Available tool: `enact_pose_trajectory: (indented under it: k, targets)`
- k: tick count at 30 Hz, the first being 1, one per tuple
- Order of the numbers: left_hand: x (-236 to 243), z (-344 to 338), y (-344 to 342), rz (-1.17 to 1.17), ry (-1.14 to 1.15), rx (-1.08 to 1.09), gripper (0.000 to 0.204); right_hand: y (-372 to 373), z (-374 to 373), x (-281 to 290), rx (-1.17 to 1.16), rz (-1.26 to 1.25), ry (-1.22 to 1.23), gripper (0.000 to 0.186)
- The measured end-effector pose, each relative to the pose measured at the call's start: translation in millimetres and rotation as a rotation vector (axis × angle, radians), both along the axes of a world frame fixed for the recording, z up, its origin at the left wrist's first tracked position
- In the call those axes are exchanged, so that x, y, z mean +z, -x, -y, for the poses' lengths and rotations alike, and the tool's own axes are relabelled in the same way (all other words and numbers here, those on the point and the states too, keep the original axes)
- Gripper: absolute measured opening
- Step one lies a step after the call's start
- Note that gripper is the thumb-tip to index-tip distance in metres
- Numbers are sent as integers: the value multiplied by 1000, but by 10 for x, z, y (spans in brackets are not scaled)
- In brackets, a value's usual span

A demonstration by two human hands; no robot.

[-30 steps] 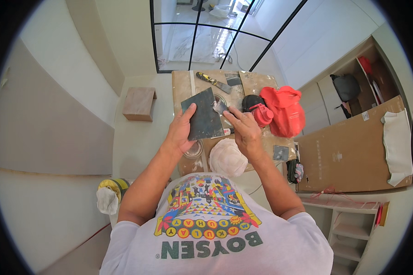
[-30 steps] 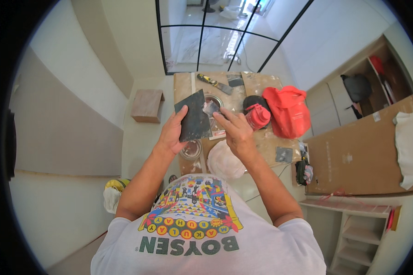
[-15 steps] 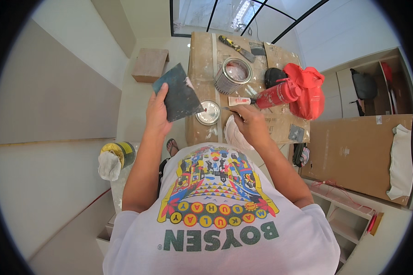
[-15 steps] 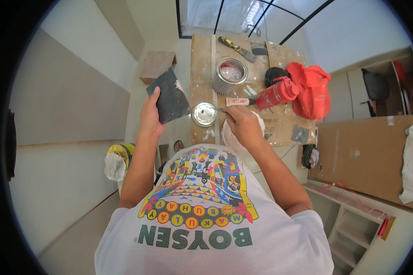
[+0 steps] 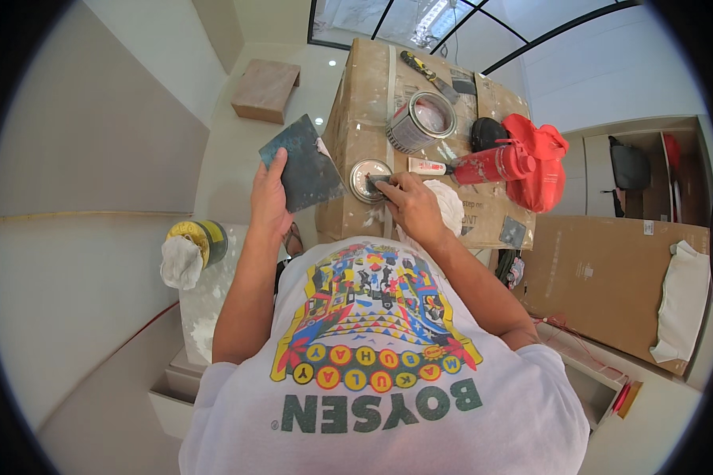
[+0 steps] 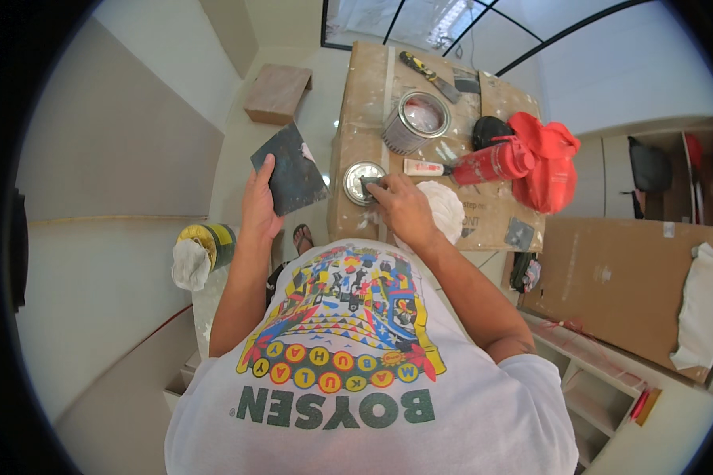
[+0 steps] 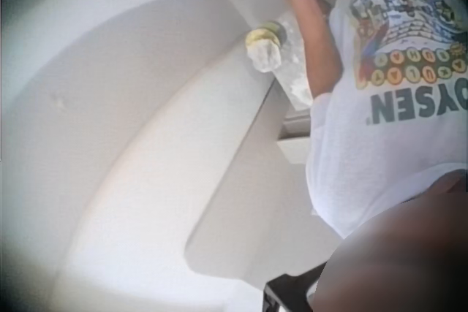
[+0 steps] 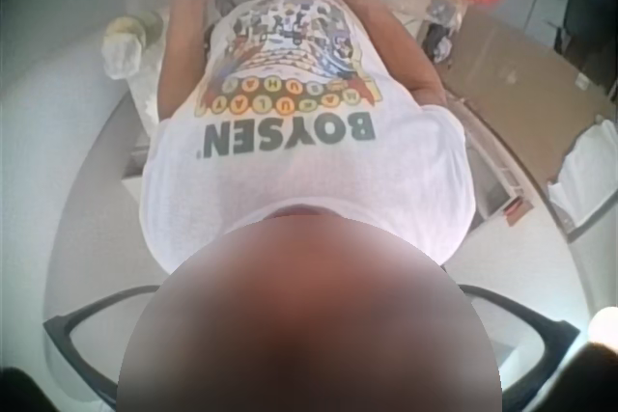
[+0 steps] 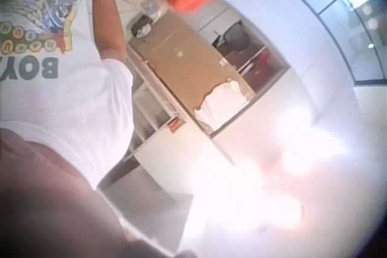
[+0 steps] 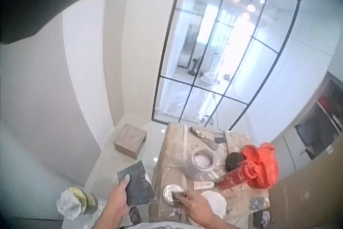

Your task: The person applies wall compound to the ceiling and wall using a putty knife and a hawk. They repeatedly scoop compound from the hawk and spread it along the ceiling edge and wall corner, smoothing the surface.

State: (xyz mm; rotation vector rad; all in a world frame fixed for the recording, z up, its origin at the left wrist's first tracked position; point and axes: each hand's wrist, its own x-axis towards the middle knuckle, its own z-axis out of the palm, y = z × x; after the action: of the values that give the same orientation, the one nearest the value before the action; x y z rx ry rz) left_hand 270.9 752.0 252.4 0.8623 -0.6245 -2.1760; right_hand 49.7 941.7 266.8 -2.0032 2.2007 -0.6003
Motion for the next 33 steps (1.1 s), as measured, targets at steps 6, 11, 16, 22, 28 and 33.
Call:
enact_pose_trajectory:
  k: [6, 11, 16, 22, 28, 33]
  targets:
    - [-3, 10, -23, 5, -2, 1, 36, 19, 7, -39, 11, -12, 53, 44]
    - [-13, 1, 5, 8, 20, -11, 33, 33, -7, -97, 14, 15, 54, 42]
    - [-22, 11, 37, 15, 13, -18, 33, 20, -20, -84, 24, 20, 61, 42]
    - [-59, 19, 71, 34, 21, -33, 34, 18, -13, -34, 43, 5, 9, 41]
    - [-93, 26, 126, 55, 31, -36, 36, 130, 18, 80, 77, -36, -59, 39]
    - [-115, 52, 163, 86, -32, -51, 40, 217, 50, 402, -232, 496, -175, 30]
